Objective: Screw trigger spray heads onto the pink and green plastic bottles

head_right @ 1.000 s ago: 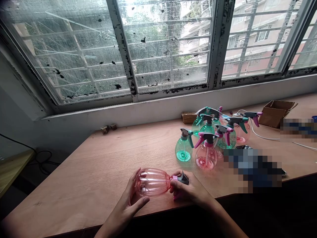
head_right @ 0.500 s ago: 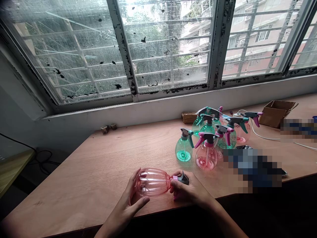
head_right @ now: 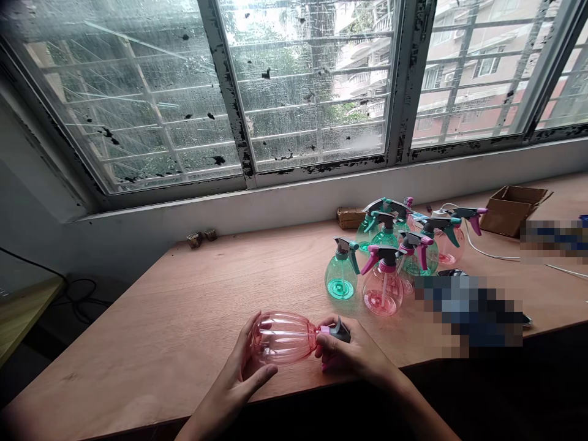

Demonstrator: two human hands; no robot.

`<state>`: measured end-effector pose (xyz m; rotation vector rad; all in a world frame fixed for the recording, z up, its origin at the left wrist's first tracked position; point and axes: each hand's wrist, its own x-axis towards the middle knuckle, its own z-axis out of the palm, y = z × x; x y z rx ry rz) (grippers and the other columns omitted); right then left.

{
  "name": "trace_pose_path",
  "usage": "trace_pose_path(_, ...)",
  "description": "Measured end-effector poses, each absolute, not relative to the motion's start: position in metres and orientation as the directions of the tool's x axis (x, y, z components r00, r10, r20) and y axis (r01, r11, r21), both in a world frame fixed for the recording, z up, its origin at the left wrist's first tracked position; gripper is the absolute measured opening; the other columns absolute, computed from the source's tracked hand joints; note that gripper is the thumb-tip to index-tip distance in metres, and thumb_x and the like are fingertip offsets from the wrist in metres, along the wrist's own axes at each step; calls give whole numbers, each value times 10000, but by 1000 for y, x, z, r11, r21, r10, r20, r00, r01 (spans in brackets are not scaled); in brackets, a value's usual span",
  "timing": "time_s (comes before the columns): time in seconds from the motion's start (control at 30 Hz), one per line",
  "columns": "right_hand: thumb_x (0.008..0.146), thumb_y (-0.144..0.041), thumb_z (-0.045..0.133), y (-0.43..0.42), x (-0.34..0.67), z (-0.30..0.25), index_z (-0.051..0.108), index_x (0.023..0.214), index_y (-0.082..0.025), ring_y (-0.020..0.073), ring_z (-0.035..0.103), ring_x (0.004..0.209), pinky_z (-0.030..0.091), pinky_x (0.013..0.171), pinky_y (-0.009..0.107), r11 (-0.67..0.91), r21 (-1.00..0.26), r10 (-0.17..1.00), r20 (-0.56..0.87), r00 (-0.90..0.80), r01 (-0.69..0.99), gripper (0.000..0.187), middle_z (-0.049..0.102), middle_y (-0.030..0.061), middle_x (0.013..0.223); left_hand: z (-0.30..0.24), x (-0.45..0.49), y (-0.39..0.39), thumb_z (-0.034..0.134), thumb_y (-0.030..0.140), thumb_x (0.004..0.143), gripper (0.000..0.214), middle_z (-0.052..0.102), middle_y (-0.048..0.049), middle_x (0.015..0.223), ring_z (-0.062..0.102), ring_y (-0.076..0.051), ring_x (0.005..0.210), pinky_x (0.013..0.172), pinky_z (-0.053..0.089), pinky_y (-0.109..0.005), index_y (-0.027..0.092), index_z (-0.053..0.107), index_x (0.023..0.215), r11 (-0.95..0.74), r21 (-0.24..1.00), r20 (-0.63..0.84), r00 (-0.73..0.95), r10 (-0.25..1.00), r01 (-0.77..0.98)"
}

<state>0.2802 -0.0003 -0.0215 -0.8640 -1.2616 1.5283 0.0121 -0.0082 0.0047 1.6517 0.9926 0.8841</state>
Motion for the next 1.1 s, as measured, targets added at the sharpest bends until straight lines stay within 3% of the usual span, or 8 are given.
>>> trace_pose_path(0.73,843,-480,758,-1,280,-22,609,959,-145,182,705,626,582,609,305,-16,-974,947,57,-315,-224,385,741,57,752,2,12,-7,717,314,874,851,242,-73,1651,290,-316,1492,1230,260,-486,351,199,1548,-210,962,122,413,903,175)
trace_pose_path(0.93,865,-466,741,0,283,-24,608,985,-142,184,709,635,562,620,299,8,-982,944,70,-322,-189,371,745,61,758,3,15,-8,720,296,868,809,221,-59,1662,284,-326,1494,1239,217,-506,341,273,1540,-252,951,175,359,917,178)
trace_pose_path(1.1,880,-456,728,2,285,-27,615,980,-140,185,706,666,566,657,313,7,-983,942,68,-328,-182,350,747,69,784,0,13,-6,721,281,869,861,277,-43,1645,337,-293,1473,1235,237,-481,375,207,1554,-232,958,152,391,908,166)
